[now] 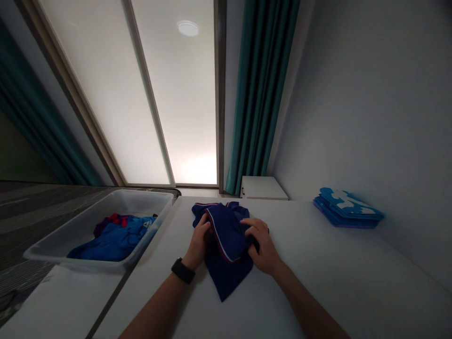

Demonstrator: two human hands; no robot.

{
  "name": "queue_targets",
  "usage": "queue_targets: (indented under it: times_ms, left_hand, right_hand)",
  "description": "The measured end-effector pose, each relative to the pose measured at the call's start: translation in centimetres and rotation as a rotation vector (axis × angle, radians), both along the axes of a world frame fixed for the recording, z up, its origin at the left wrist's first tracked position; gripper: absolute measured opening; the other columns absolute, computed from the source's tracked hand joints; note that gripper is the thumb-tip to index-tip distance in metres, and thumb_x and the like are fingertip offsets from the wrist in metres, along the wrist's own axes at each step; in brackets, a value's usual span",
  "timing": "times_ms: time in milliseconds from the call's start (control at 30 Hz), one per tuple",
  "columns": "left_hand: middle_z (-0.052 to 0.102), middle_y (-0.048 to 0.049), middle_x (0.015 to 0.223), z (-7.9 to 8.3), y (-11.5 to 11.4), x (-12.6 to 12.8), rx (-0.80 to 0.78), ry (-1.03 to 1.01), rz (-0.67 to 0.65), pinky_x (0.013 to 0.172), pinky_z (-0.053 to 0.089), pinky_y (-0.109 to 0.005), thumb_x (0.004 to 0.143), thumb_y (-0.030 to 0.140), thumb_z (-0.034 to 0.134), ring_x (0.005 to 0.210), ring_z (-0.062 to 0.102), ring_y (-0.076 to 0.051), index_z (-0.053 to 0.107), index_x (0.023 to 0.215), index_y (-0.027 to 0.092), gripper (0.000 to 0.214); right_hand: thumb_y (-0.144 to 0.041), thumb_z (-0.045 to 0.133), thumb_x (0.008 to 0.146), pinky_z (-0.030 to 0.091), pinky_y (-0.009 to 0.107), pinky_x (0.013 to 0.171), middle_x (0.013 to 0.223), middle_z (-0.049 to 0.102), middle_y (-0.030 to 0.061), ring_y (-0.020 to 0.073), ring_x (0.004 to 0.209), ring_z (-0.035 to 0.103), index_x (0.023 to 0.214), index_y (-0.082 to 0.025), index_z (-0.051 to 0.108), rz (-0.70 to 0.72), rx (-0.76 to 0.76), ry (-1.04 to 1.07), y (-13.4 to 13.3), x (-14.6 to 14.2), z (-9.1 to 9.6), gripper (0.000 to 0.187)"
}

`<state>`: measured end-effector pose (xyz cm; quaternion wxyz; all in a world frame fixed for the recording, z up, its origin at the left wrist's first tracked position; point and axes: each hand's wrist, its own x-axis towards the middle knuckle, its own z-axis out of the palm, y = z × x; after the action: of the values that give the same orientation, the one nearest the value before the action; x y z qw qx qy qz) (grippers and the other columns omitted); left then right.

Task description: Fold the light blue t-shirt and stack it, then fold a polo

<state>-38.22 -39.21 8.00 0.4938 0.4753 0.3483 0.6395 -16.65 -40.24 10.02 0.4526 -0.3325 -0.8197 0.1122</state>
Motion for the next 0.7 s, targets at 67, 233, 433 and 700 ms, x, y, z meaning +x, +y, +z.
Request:
queue_targets:
  times_ms: [67, 233, 433, 700]
  left_hand:
    - [0.065, -0.0088, 0.121, 0.6, -0.1, 0.0, -0.01, -0.148, -0.067, 0.098, 0.046, -0.04, 0.089, 0.042, 0.046, 0.113, 0.059, -0.026, 0.055, 0.127, 0.017, 0.046]
    - [0.066, -0.0109, 0.117, 1.9, -0.9, -0.4, -0.037, -0.144, -0.204, 0.091, 0.049, -0.042, 0.088, 0.05, 0.041, 0.104, 0.062, -0.027, 0.059, 0.122, 0.017, 0.051]
    - [0.069, -0.0121, 0.108, 2.5, -1.7, -0.3, -0.05, -0.146, -0.269, 0.085, 0.05, -0.042, 0.085, 0.054, 0.041, 0.098, 0.063, -0.029, 0.067, 0.109, 0.014, 0.053]
    - [0.064, -0.002, 0.081, 0.8, 0.1, -0.9, -0.023, 0.005, 0.309, 0.065, 0.047, -0.026, 0.083, 0.032, 0.055, 0.074, 0.058, -0.015, 0.066, 0.09, 0.017, 0.02]
  right_hand:
    - [-0.011, 0.04, 0.073, 0.03, 0.048, 0.106, 0.088, 0.066, 0.0008, 0.0205, 0.093, 0.061, 0.075, -0.024, 0.053, 0.129, -0.013, -0.089, -0.8, -0.6, 0.1, 0.019]
    - [-0.014, 0.04, 0.082, 0.04, 0.042, 0.095, 0.084, 0.065, 0.0036, 0.0202, 0.086, 0.059, 0.088, -0.023, 0.063, 0.003, -0.029, -0.068, 0.5, -1.5, 2.2, 0.025]
    - [-0.035, 0.067, 0.075, 0.04, 0.043, 0.101, 0.137, 0.054, 0.0072, 0.0259, 0.121, 0.051, 0.143, -0.026, 0.039, 0.27, -0.357, -0.31, 5.8, -1.9, 5.9, 0.075]
    - [-0.027, 0.059, 0.083, 0.044, 0.03, 0.07, 0.082, 0.07, 0.0034, 0.0225, 0.078, 0.064, 0.087, -0.022, 0.068, 0.0, -0.291, -0.397, 9.8, -4.0, 6.2, 0.011]
